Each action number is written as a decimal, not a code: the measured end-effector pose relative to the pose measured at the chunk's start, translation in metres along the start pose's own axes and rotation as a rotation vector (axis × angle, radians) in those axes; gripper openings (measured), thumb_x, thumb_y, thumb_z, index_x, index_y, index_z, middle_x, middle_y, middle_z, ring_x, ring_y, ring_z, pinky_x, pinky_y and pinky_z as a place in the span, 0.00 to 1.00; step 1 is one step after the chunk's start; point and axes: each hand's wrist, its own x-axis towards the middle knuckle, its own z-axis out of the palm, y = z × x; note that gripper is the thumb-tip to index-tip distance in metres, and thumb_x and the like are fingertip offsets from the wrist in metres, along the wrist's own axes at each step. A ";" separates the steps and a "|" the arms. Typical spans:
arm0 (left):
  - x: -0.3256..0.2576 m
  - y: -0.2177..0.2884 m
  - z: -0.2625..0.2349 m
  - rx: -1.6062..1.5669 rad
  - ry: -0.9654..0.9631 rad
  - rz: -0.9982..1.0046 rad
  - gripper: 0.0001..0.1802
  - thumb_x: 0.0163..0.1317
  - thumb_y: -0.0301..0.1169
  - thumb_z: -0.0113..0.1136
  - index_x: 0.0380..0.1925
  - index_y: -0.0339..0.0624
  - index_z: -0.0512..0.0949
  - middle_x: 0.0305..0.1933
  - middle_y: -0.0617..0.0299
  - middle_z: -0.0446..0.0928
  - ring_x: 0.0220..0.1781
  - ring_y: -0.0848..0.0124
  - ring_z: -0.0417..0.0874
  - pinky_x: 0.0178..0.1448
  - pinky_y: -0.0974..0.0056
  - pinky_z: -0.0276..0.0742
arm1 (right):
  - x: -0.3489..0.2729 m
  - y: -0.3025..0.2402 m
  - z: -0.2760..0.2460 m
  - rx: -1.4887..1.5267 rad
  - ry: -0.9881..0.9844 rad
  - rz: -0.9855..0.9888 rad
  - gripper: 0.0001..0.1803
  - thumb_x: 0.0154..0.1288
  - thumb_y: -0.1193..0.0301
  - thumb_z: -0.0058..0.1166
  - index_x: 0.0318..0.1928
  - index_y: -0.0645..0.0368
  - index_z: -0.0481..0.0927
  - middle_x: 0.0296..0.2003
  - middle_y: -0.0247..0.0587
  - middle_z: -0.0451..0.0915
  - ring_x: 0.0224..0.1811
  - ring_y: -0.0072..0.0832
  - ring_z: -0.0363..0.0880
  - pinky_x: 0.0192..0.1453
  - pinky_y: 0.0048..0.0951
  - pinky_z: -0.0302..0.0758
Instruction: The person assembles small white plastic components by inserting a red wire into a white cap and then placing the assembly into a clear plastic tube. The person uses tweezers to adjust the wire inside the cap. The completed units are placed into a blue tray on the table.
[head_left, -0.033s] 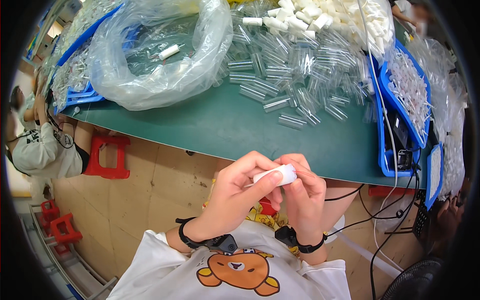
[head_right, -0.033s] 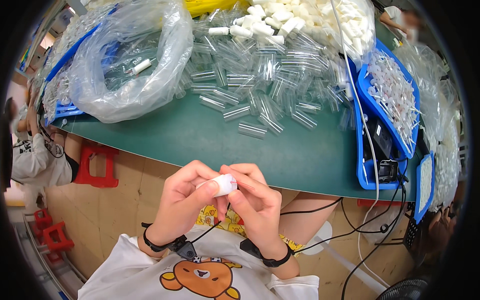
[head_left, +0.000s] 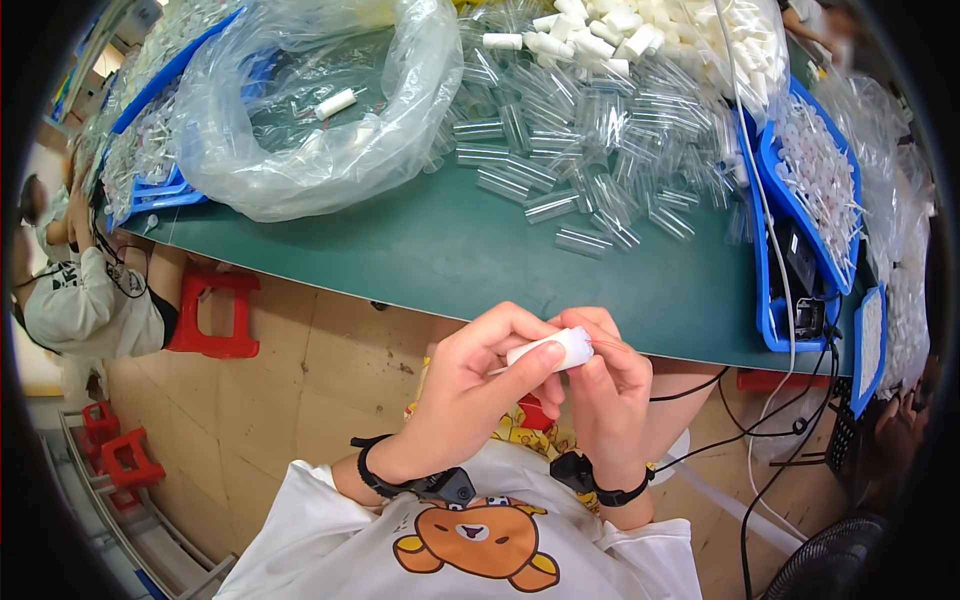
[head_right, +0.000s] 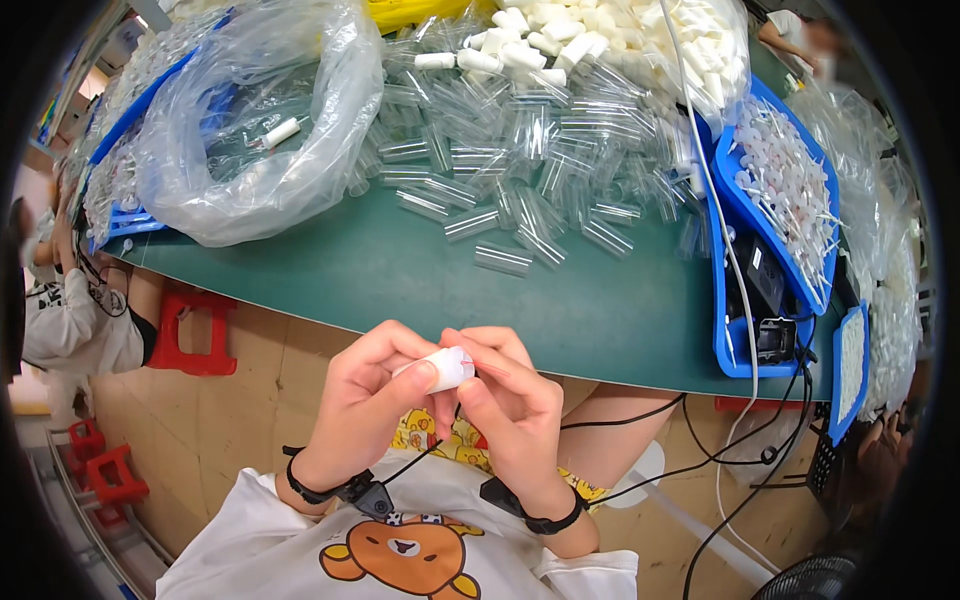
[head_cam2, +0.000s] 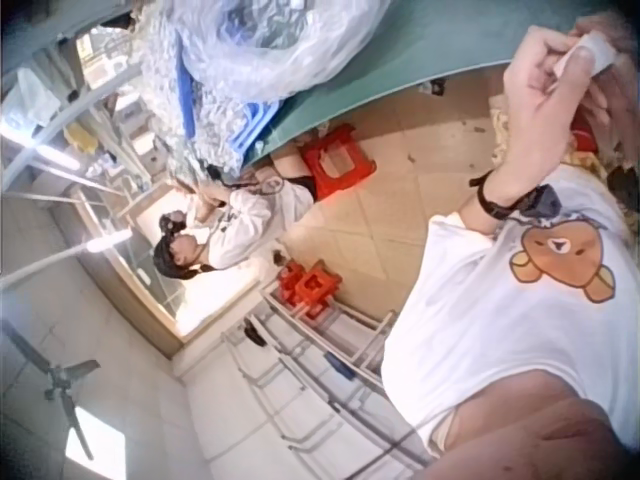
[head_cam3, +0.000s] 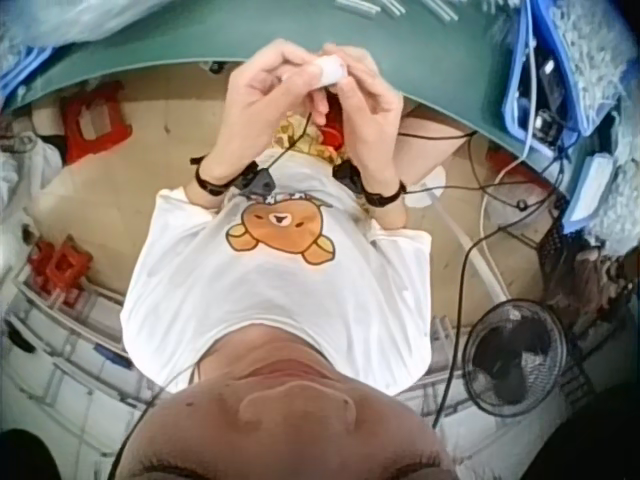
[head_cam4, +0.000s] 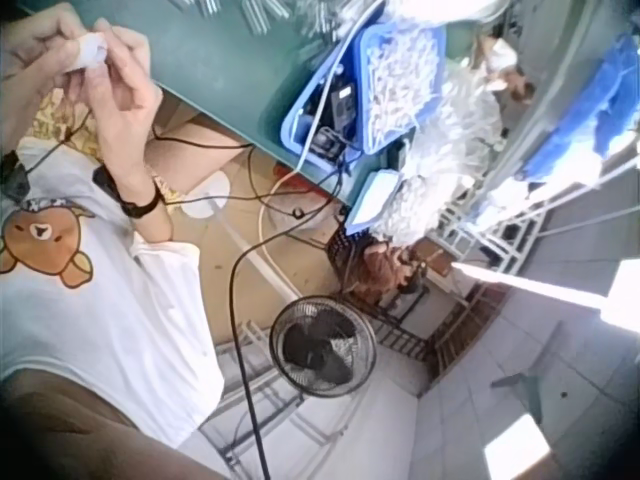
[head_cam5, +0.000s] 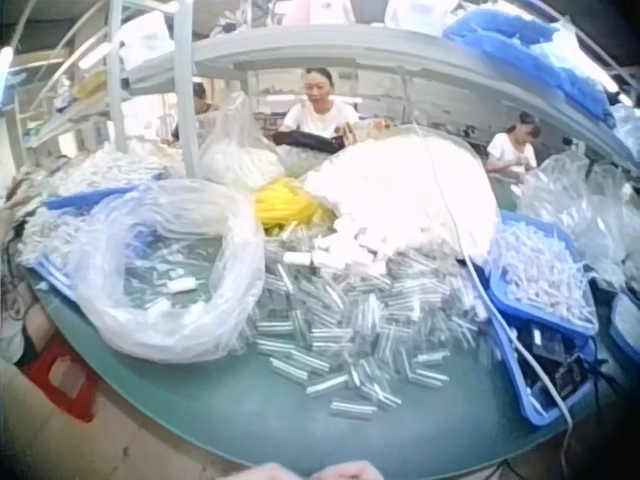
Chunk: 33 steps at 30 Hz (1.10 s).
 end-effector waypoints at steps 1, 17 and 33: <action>0.001 -0.002 0.001 -0.001 0.009 0.007 0.08 0.63 0.26 0.50 0.39 0.33 0.70 0.35 0.58 0.75 0.32 0.76 0.77 0.33 0.72 0.76 | 0.000 -0.003 0.001 0.076 0.029 0.067 0.19 0.62 0.77 0.48 0.54 0.70 0.69 0.48 0.45 0.68 0.49 0.28 0.68 0.51 0.27 0.68; 0.003 0.006 -0.005 0.441 -0.091 0.135 0.14 0.50 0.18 0.60 0.40 0.35 0.80 0.38 0.61 0.70 0.39 0.73 0.75 0.39 0.71 0.74 | 0.001 -0.013 -0.013 -0.346 -0.062 -0.125 0.28 0.40 0.82 0.68 0.47 0.66 0.75 0.40 0.40 0.71 0.39 0.24 0.74 0.40 0.22 0.74; -0.005 -0.018 -0.007 -0.151 -0.190 -0.058 0.06 0.58 0.22 0.56 0.35 0.34 0.74 0.41 0.62 0.70 0.45 0.76 0.73 0.49 0.73 0.70 | -0.020 -0.004 -0.008 -0.603 0.145 -0.159 0.14 0.48 0.68 0.63 0.30 0.60 0.72 0.28 0.34 0.66 0.28 0.24 0.66 0.34 0.23 0.65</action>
